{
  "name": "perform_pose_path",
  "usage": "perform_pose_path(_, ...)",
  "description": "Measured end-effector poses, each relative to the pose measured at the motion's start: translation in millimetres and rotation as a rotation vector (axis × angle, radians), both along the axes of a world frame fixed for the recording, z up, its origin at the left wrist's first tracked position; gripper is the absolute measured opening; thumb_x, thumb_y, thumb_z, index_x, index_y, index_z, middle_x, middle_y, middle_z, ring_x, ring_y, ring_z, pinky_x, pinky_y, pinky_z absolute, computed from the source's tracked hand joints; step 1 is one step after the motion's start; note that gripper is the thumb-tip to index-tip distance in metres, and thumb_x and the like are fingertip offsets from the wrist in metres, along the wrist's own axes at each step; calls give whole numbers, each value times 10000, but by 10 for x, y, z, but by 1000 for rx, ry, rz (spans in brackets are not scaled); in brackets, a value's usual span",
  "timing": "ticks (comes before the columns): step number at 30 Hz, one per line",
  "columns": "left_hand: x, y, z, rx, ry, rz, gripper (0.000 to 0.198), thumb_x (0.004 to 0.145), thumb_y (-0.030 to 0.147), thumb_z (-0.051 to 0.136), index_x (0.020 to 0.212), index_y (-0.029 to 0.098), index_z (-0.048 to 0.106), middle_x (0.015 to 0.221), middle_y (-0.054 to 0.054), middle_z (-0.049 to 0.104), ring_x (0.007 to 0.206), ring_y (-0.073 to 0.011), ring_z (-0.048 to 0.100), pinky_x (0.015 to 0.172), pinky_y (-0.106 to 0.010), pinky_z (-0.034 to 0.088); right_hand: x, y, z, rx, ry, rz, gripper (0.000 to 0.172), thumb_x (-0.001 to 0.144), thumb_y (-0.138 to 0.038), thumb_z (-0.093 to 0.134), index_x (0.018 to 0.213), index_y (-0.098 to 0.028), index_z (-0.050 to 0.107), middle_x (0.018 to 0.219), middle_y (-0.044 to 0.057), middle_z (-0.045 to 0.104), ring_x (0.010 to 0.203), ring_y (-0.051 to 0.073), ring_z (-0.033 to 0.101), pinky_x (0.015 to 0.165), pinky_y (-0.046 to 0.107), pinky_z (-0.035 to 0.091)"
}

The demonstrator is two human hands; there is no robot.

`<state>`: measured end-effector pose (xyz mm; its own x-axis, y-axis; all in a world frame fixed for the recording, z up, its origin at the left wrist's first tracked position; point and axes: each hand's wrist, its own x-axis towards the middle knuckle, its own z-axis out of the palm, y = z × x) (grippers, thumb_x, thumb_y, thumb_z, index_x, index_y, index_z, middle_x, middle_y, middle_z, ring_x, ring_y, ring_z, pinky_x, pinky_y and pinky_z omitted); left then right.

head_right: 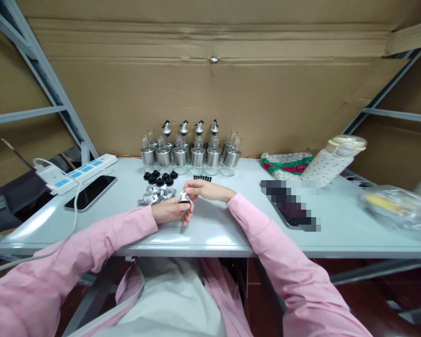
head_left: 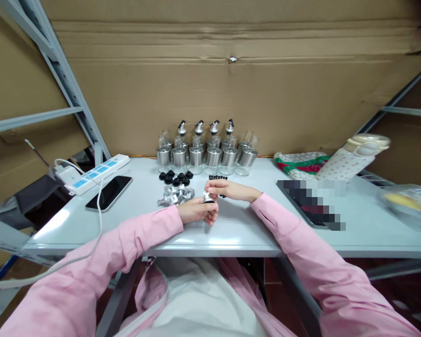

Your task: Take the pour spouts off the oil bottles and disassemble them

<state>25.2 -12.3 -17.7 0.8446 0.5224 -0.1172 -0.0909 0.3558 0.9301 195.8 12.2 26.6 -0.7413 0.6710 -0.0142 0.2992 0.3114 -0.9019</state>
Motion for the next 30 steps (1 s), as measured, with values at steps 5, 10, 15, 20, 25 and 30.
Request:
perform_pose_path(5,4,-22,31,37,12,-2,454,570,445,769,750,122,507,621,-3,600,552,-104,587,576,-248,452,-68,-11,-35,56,-31,-62,469,803,-589,415,574,-183,367,510,-70,322,481,63,301,507,238,283)
perform_pose_path(10,-4,-45,65,46,5,13,457,575,431,770,793,140,494,623,7,605,557,-104,588,592,-255,456,75,74,27,115,83,-234,420,758,-548,514,613,-156,481,496,-59,377,476,64,333,492,234,266)
perform_pose_path(15,0,-24,33,46,10,4,476,562,454,770,787,139,491,604,6,604,517,-102,580,548,-241,436,250,145,89,106,73,-286,371,675,-494,628,767,-139,575,638,-19,506,554,74,407,537,234,319)
perform_pose_path(20,4,-23,36,42,4,4,463,576,444,766,788,133,496,625,1,606,539,-105,593,570,-244,445,363,230,45,116,-153,-261,386,725,-527,534,740,-141,538,560,-33,470,519,75,394,529,237,316)
perform_pose_path(25,1,-38,52,43,0,6,457,579,444,766,775,128,500,625,0,603,542,-103,595,576,-244,449,481,357,-59,256,-338,-330,310,738,-459,493,694,-154,524,542,-21,504,509,87,419,542,242,334)
perform_pose_path(30,5,-29,28,47,2,4,457,574,446,766,776,128,507,625,1,603,540,-102,592,581,-247,452,514,418,-140,261,-439,-298,241,727,-382,494,717,-147,548,551,-9,542,518,101,459,554,241,353)
